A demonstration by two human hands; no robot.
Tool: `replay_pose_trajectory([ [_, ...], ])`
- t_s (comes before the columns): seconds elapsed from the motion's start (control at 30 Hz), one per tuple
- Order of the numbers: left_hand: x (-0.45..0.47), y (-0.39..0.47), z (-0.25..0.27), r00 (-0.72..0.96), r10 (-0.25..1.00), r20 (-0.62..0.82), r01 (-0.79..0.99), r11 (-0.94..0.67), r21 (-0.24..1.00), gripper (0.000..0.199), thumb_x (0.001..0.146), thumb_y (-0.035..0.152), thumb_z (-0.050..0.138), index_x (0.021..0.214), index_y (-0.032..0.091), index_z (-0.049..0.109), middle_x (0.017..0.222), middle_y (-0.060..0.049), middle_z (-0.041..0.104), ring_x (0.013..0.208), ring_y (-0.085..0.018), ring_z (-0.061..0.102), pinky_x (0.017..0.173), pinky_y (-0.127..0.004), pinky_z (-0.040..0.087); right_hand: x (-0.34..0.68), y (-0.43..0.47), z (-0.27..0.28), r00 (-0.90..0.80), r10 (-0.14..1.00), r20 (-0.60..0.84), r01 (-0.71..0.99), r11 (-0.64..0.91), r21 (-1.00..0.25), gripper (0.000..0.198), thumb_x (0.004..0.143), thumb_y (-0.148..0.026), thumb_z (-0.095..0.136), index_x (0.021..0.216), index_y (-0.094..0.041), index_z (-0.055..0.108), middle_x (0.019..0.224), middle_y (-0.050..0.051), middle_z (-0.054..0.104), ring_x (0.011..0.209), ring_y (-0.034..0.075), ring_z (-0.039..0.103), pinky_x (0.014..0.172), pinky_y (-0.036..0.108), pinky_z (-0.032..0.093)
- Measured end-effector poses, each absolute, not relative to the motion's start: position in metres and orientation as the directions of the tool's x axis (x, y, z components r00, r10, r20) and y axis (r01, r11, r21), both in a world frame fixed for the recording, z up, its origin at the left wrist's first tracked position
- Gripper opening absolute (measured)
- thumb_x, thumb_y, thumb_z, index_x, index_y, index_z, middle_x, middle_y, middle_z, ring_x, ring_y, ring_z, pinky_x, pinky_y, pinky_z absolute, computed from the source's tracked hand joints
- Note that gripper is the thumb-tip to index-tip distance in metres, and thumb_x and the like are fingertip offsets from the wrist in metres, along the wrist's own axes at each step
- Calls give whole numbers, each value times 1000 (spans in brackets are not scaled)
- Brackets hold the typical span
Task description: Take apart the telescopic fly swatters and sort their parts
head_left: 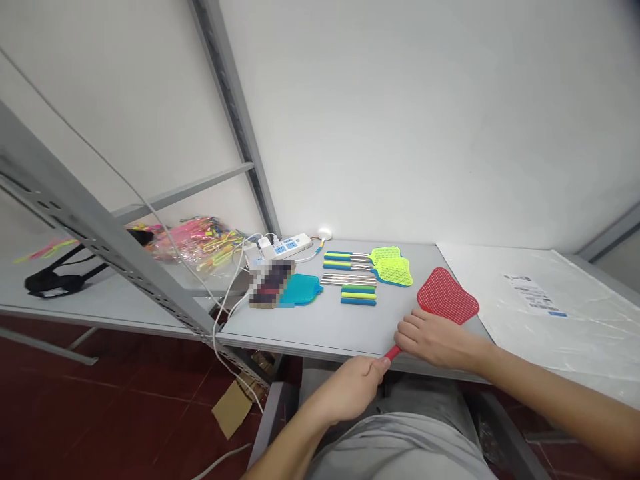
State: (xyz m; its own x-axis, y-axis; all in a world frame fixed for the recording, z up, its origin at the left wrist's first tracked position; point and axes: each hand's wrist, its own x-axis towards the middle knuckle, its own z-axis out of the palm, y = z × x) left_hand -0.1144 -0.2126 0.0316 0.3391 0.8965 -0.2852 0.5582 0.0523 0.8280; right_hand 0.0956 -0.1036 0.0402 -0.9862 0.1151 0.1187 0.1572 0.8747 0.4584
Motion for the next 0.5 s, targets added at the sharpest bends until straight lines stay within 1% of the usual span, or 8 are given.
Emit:
replay_pose_trajectory([
  [0.07, -116, -211, 26, 407, 833, -374, 440, 180, 880, 53, 95, 65, 11, 72, 23, 34, 52, 7, 32, 45, -11, 29, 48, -24, 32, 97, -96, 42, -992, 35, 121, 90, 869, 487, 13, 94, -17, 48, 82, -18, 53, 75, 1, 54, 64, 17, 43, 63, 35, 25],
  [0.13, -119, -208, 22, 513, 724, -461, 212, 414, 885, 53, 92, 70, 16, 73, 24, 33, 49, 10, 24, 41, -10, 18, 42, -21, 27, 95, -87, 46, -989, -37, 145, 44, 855, 517, 14, 95, -16, 47, 83, -18, 54, 72, 0, 53, 62, 16, 42, 62, 34, 25],
  [0.2, -125, -204, 19, 669, 574, -472, -48, 667, 744, 52, 91, 72, 25, 71, 24, 30, 46, 11, 19, 40, -9, 9, 39, -20, 20, 89, -78, 50, -978, -118, 173, -4, 834, 552, 13, 94, -14, 46, 85, -18, 56, 69, 0, 51, 61, 15, 42, 62, 34, 25],
  [0.27, -131, -198, 17, 790, 464, -401, -193, 809, 555, 52, 93, 68, 28, 67, 23, 26, 45, 11, 16, 40, -10, 3, 38, -20, 13, 79, -68, 52, -959, -199, 200, -48, 813, 581, 13, 93, -13, 46, 88, -18, 57, 68, -1, 51, 61, 15, 42, 63, 34, 28],
  [0.33, -136, -195, 13, 848, 409, -336, -250, 869, 428, 51, 95, 64, 31, 65, 23, 23, 44, 10, 15, 40, -10, 0, 38, -22, 8, 73, -54, 53, -938, -264, 224, -82, 797, 598, 13, 93, -13, 46, 91, -19, 58, 68, -2, 52, 61, 14, 43, 66, 34, 31],
  [0.4, -141, -199, 6, 866, 394, -309, -272, 888, 370, 52, 94, 62, 36, 64, 23, 24, 43, 10, 16, 39, -10, 0, 38, -23, 5, 80, -34, 59, -917, -258, 304, -24, 796, 605, 15, 93, -13, 45, 89, -22, 56, 67, -3, 52, 61, 14, 44, 67, 32, 33],
  [0.47, -145, -209, -1, 843, 437, -314, -302, 867, 396, 53, 91, 66, 41, 62, 23, 29, 40, 10, 17, 37, -9, 3, 38, -23, 5, 103, -10, 71, -871, -150, 468, 176, 795, 581, 19, 93, -11, 41, 84, -24, 52, 65, -4, 51, 61, 14, 44, 66, 30, 34],
  [0.5, -147, -215, -4, 796, 520, -310, -356, 816, 456, 54, 89, 67, 43, 61, 22, 31, 39, 10, 18, 36, -8, 5, 37, -23, 6, 121, 2, 81, -841, -86, 535, 276, 781, 560, 22, 92, -7, 39, 83, -24, 51, 64, -2, 51, 60, 15, 44, 63, 30, 33],
])
